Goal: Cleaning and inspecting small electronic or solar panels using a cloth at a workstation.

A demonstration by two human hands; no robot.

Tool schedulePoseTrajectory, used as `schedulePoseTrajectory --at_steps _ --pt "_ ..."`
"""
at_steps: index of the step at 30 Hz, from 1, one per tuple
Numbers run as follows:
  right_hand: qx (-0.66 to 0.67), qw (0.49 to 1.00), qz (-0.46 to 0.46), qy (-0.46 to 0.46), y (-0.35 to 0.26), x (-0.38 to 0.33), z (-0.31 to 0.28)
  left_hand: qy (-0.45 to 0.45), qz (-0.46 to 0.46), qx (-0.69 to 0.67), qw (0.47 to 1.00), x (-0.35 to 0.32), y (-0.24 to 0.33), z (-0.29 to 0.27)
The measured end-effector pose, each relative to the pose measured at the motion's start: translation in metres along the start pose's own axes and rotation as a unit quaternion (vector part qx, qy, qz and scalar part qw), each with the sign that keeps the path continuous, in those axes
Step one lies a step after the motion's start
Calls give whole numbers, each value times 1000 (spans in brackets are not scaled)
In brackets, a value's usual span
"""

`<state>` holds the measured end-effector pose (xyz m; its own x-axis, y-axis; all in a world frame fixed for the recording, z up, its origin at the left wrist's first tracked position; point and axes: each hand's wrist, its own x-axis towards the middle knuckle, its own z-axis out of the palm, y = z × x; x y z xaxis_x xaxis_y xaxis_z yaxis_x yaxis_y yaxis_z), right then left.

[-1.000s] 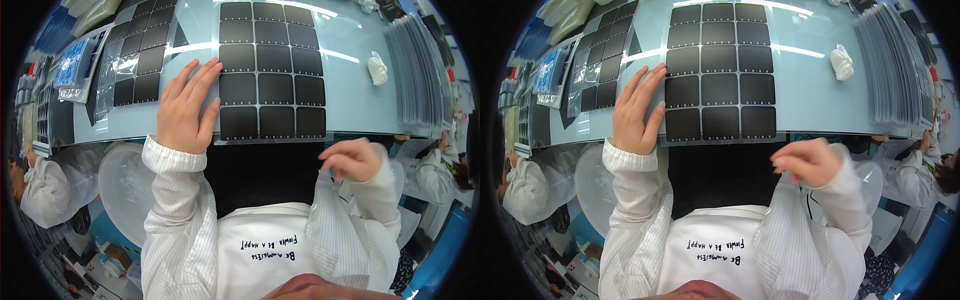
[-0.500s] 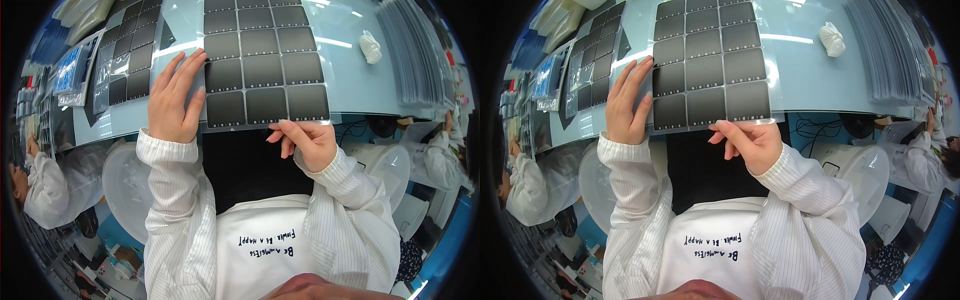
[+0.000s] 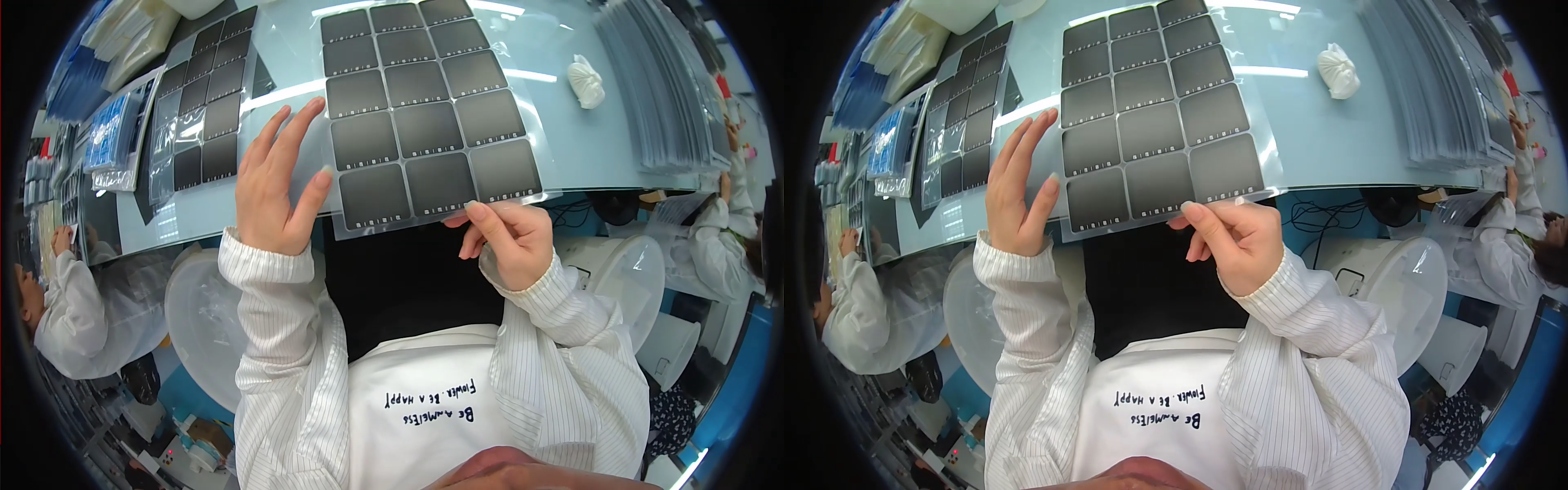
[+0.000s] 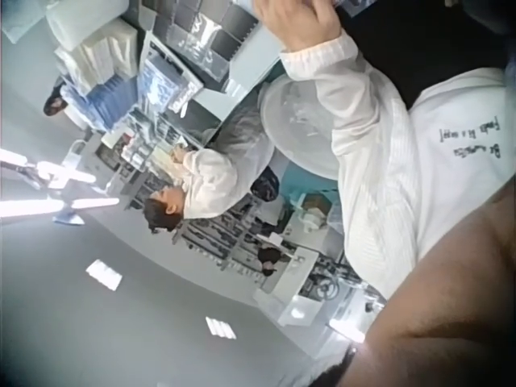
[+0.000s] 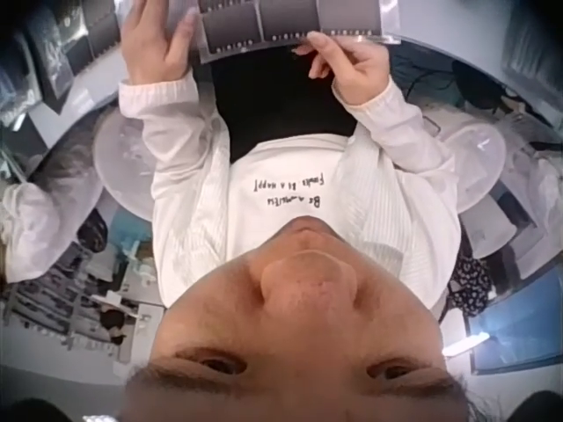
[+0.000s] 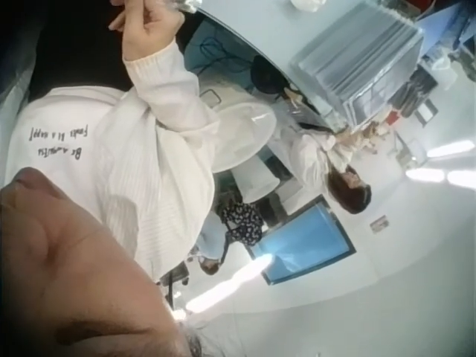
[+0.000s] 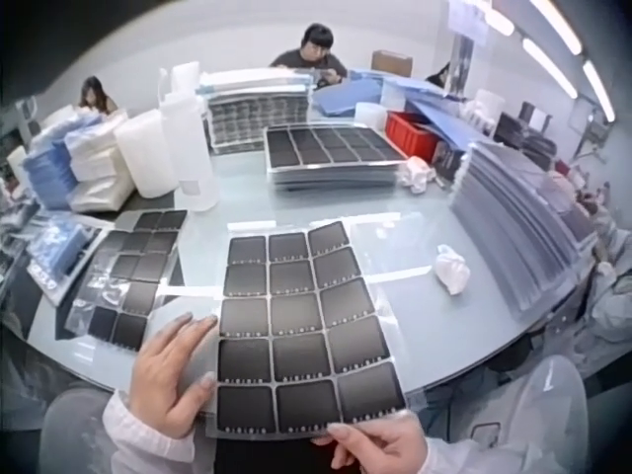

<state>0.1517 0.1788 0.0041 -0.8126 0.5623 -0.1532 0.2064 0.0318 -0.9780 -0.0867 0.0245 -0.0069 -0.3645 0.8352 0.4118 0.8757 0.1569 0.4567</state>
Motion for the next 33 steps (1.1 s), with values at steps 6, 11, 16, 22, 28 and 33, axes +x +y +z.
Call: schedulePoseTrajectory --at_steps 6,11,16,22,28,33 --pt "108 986 26 121 -11 5 -38 12 -14 -9 1000 -2 0 -1" --pt "159 974 17 161 -7 13 -70 11 -12 -10 1000 -3 2 -4" --pt "268 948 97 144 -3 25 -74 4 -17 13 1000 0 5 -4" --pt "134 951 -2 277 -18 21 -61 -8 -12 21 1000 2 6 -3" --pt "4 897 -197 396 -59 5 -154 -10 -14 28 999 1 10 -7" --pt "1 819 -299 490 -111 -21 -246 -14 -3 21 1000 4 11 -3"
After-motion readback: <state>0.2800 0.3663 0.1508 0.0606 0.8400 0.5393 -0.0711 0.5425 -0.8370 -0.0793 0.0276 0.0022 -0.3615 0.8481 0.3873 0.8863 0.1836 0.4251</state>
